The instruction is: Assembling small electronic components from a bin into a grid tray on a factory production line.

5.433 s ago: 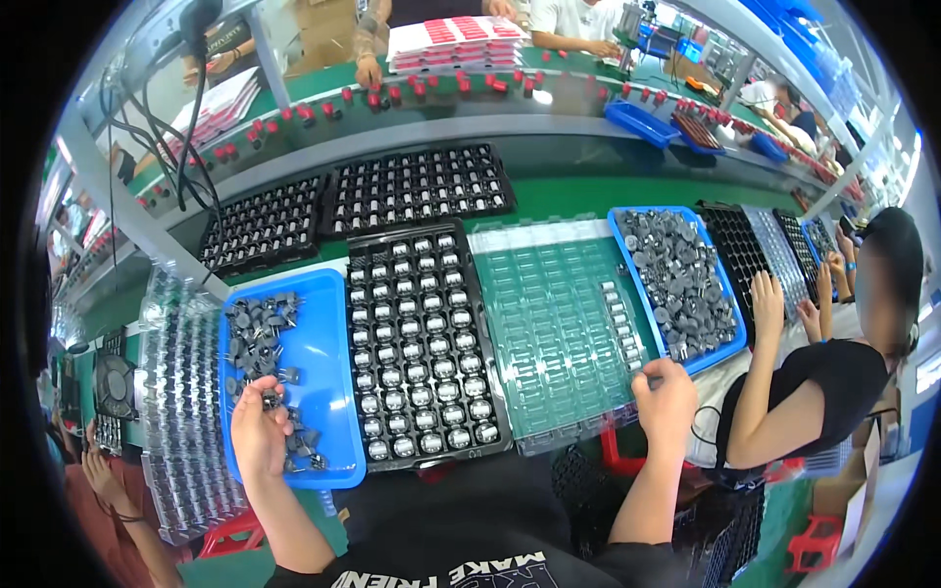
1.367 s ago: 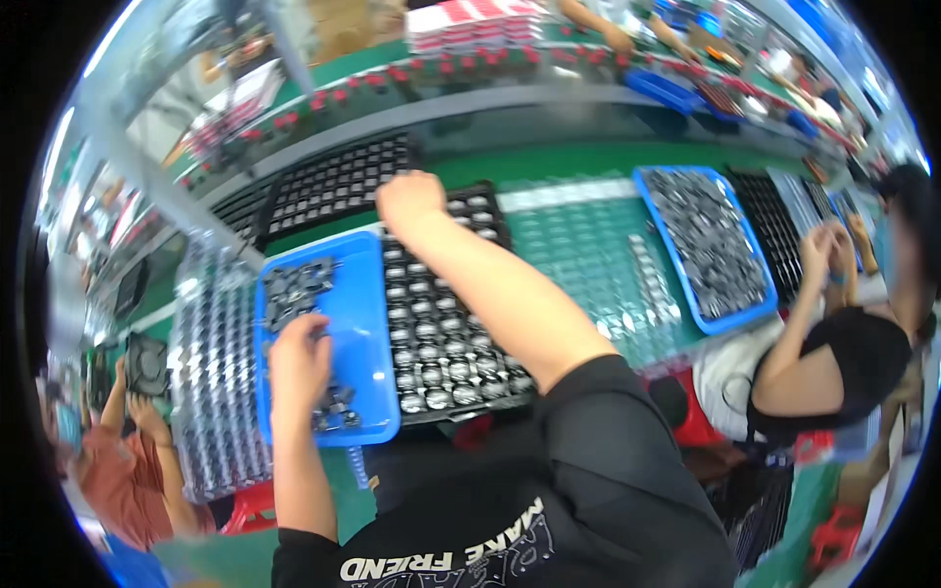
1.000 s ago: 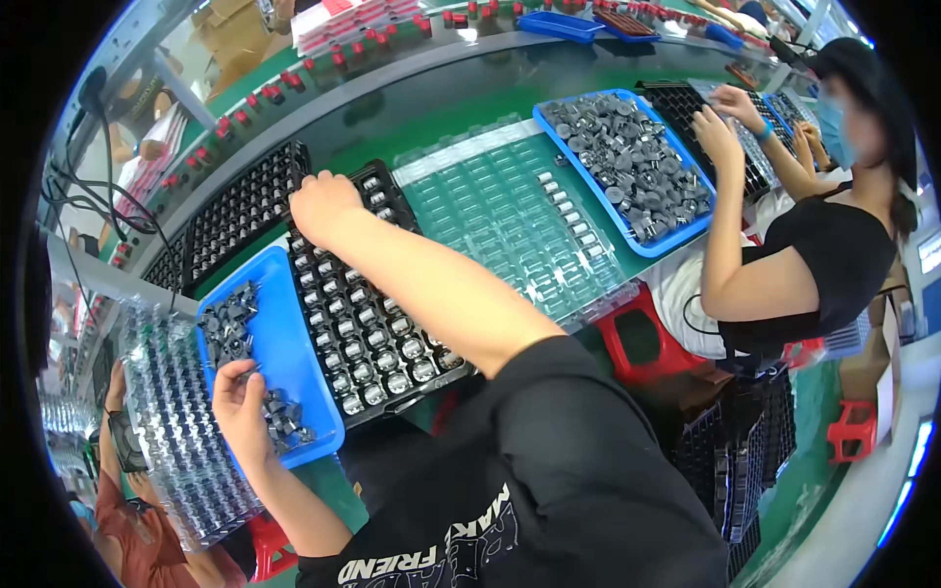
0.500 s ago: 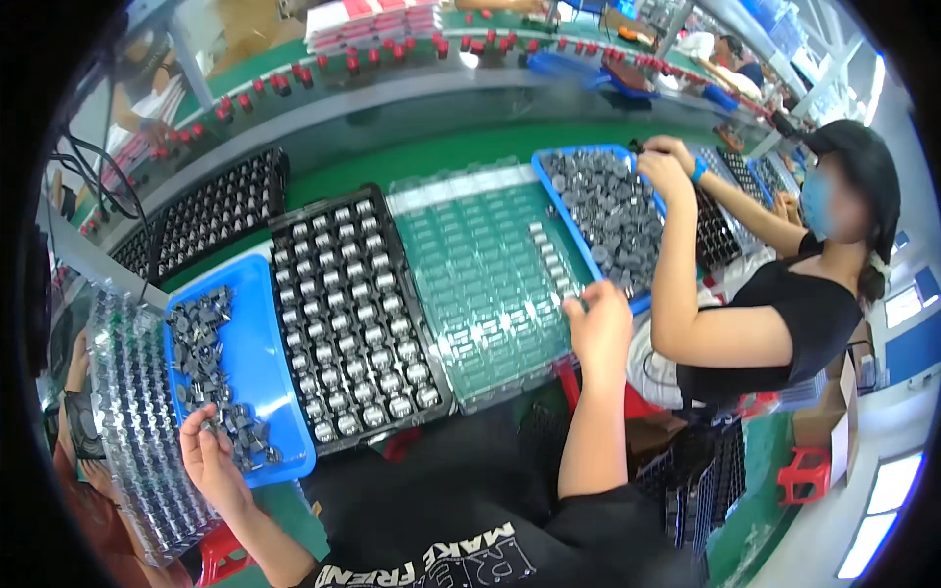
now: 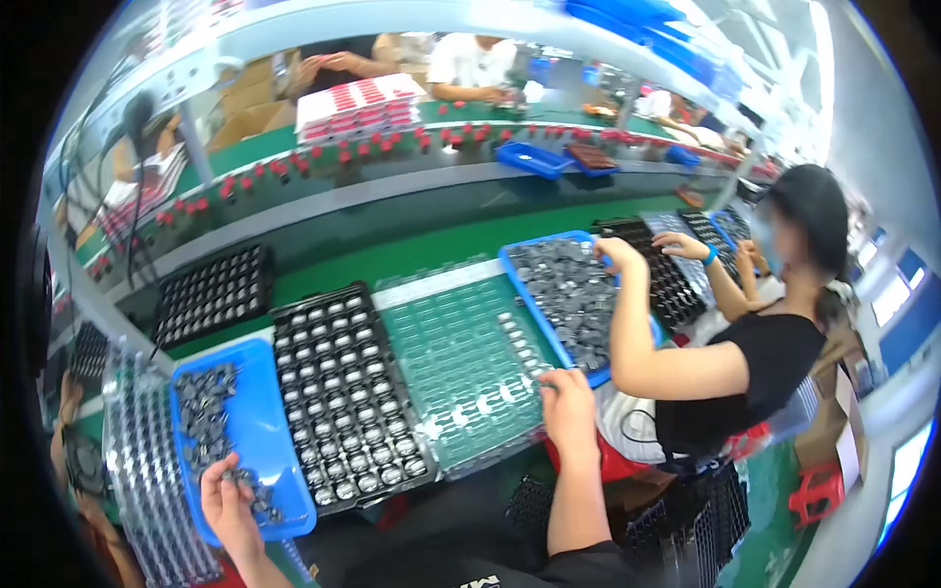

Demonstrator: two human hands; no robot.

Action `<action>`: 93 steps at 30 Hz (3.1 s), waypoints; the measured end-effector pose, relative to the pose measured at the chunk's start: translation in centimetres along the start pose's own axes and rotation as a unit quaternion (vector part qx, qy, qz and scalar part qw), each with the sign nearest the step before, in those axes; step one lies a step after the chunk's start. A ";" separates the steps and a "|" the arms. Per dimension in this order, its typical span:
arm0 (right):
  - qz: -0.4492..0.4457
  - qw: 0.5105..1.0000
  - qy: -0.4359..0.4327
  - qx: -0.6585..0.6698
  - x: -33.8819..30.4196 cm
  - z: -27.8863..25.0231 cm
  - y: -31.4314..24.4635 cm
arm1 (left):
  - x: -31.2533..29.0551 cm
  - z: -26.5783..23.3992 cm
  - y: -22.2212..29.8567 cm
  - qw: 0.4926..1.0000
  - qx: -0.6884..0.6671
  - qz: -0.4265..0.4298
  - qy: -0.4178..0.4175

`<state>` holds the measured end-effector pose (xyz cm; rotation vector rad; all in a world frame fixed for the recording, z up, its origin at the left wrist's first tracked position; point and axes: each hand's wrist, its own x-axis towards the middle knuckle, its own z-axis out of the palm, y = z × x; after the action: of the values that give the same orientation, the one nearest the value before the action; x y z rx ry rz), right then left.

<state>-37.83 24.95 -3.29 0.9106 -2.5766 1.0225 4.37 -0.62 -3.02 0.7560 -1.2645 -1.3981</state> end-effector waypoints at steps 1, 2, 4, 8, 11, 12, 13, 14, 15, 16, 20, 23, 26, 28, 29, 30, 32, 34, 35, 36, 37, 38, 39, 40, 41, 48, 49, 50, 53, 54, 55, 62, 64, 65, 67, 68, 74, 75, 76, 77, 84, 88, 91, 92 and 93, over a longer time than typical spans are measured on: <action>0.019 1.000 0.002 -0.002 0.2 0.0 0.0 | -0.1 0.3 0.1 1.000 -0.004 -0.015 -0.005; 0.011 1.000 0.005 0.009 0.3 0.4 0.1 | -0.2 0.0 0.1 1.000 0.004 -0.023 0.001; -0.010 0.999 0.028 0.021 0.6 1.1 0.6 | -0.1 -0.2 -0.2 1.000 0.011 -0.028 0.005; 0.015 0.979 0.077 0.189 -0.5 1.8 -4.1 | -0.6 1.6 0.4 0.995 -0.056 -0.086 -0.014; 0.112 0.810 -0.060 0.573 -2.9 3.1 -10.7 | -1.1 2.3 0.5 0.983 -0.121 -0.129 -0.057; 0.103 0.783 -0.101 0.605 -3.7 3.7 -12.6 | -1.6 2.8 0.7 0.981 -0.134 -0.127 -0.065; 0.096 0.751 -0.143 0.638 -4.3 4.1 -14.0 | -1.9 3.8 1.0 0.979 -0.144 -0.126 -0.071; 0.101 0.729 -0.188 0.651 -5.1 4.7 -15.6 | -2.1 4.5 1.2 0.973 -0.170 -0.126 -0.090; 0.105 0.721 -0.201 0.655 -5.2 4.5 -17.1 | -1.8 5.8 1.4 0.967 -0.193 -0.126 -0.106; 0.089 0.735 -0.235 0.629 -5.4 4.5 -18.3 | -1.6 6.6 1.1 0.958 -0.222 -0.137 -0.116; -0.034 0.780 -0.240 0.577 -6.3 3.6 -21.7 | -0.4 9.1 2.1 0.950 -0.211 -0.150 -0.174; -0.183 0.843 -0.156 0.481 -6.0 3.5 -23.4 | -0.9 9.3 3.3 0.948 -0.219 -0.135 -0.188; -0.235 0.843 -0.150 0.461 -5.8 3.7 -24.5 | -1.3 8.9 3.4 0.956 -0.208 -0.116 -0.172; -0.315 0.840 -0.114 0.427 -5.9 4.0 -24.5 | -1.4 9.1 3.6 0.958 -0.214 -0.110 -0.158; -0.313 0.840 -0.115 0.428 -6.1 4.1 -24.4 | -1.3 8.8 3.5 0.958 -0.214 -0.112 -0.157; -0.297 0.844 -0.098 0.436 -6.3 3.9 -24.1 | -1.2 8.4 3.3 0.955 -0.230 -0.106 -0.153; -0.249 0.850 -0.098 0.453 -6.9 3.4 -24.0 | -1.3 7.7 2.9 0.951 -0.247 -0.099 -0.158; -0.201 0.840 -0.147 0.482 -7.4 3.6 -24.1 | -1.6 8.0 3.1 0.947 -0.268 -0.085 -0.154; -0.156 0.824 -0.194 0.509 -7.6 3.7 -24.2 | -1.6 8.3 3.1 0.943 -0.289 -0.065 -0.150; -0.174 0.834 -0.182 0.491 -7.8 3.9 -24.5 | -1.7 8.2 2.9 0.923 -0.344 -0.068 -0.157; -0.203 0.830 -0.167 0.491 -7.9 4.3 -24.4 | -1.7 8.2 2.9 0.923 -0.343 -0.071 -0.158; -0.216 0.830 -0.157 0.489 -8.0 4.4 -24.5 | -1.9 8.1 2.7 0.928 -0.336 -0.060 -0.150; -0.229 0.830 -0.148 0.487 -8.0 4.5 -24.6 | -2.1 8.1 2.6 0.933 -0.328 -0.049 -0.142; -0.226 0.830 -0.150 0.487 -8.0 4.5 -24.7 | -2.1 8.0 2.5 0.938 -0.311 -0.035 -0.148; -0.244 0.834 -0.132 0.477 -7.8 4.6 -24.8 | -2.0 8.0 2.5 0.938 -0.311 -0.039 -0.148; -0.275 0.851 -0.097 0.437 -7.8 4.3 -24.6 | -2.7 8.3 2.9 0.965 -0.211 -0.016 -0.156; -0.295 0.848 -0.086 0.432 -7.8 4.4 -24.6 | -2.6 8.3 2.7 0.961 -0.217 0.006 -0.168; -0.294 0.848 -0.086 0.432 -7.8 4.4 -24.6 | -2.5 8.3 2.5 0.957 -0.224 0.028 -0.181; -0.297 0.847 -0.093 0.430 -7.8 4.5 -24.6 | -2.5 7.9 2.3 0.959 -0.207 0.037 -0.188; -0.297 0.847 -0.094 0.431 -7.8 4.6 -24.5 | -2.5 7.9 2.3 0.959 -0.209 0.036 -0.188; -0.296 0.847 -0.095 0.431 -7.8 4.6 -24.5 | -2.4 8.0 2.4 0.958 -0.209 0.039 -0.192; -0.268 0.854 -0.086 0.437 -7.5 5.0 -24.3 | -2.7 8.5 2.0 0.967 -0.185 0.046 -0.171; -0.243 0.843 -0.129 0.463 -7.7 5.2 -23.7 | -3.1 8.8 1.7 0.970 -0.173 0.069 -0.156; -0.213 0.828 -0.174 0.488 -7.7 5.3 -23.5 | -3.3 9.0 1.5 0.974 -0.158 0.088 -0.138; -0.209 0.830 -0.196 0.479 -7.4 5.0 -23.9 | -3.6 9.0 1.2 0.977 -0.144 0.099 -0.122; -0.204 0.835 -0.210 0.465 -7.3 4.9 -24.0 | -3.8 8.9 0.9 0.981 -0.099 0.122 -0.116; -0.309 0.864 -0.254 0.306 0.7 8.5 -26.2 | -3.9 7.6 3.2 0.949 0.281 0.127 -0.068; -0.322 0.878 -0.232 0.267 2.7 10.2 -26.9 | -4.4 7.1 3.9 0.953 0.272 0.119 -0.062; -0.342 0.889 -0.198 0.232 4.7 12.7 -27.3 | -5.0 6.8 4.6 0.942 0.291 0.114 -0.120; -0.362 0.895 -0.184 0.182 6.7 14.3 -27.8 | -5.5 6.9 4.9 0.928 0.306 0.110 -0.180; -0.431 0.871 -0.230 -0.044 11.7 25.0 -31.8 | -10.6 8.6 0.2 0.900 0.130 -0.346 -0.229; -0.463 0.836 -0.266 -0.129 12.0 25.8 -32.1 | -10.3 10.6 -1.5 0.876 -0.042 -0.468 -0.113; -0.415 0.836 -0.330 -0.144 13.2 24.9 -32.7 | -8.5 11.4 -1.2 0.826 -0.078 -0.557 -0.033; -0.391 0.851 -0.340 -0.093 13.9 24.2 -32.2 | -8.5 11.6 -1.4 0.821 -0.073 -0.566 -0.012; -0.359 0.866 -0.345 -0.048 15.5 23.0 -31.3 | -8.5 12.0 -1.5 0.819 -0.056 -0.571 -0.001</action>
<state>-30.07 -15.59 3.21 2.2916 -2.3092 0.3696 -5.10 10.66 -3.21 1.5561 -0.6464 -2.3751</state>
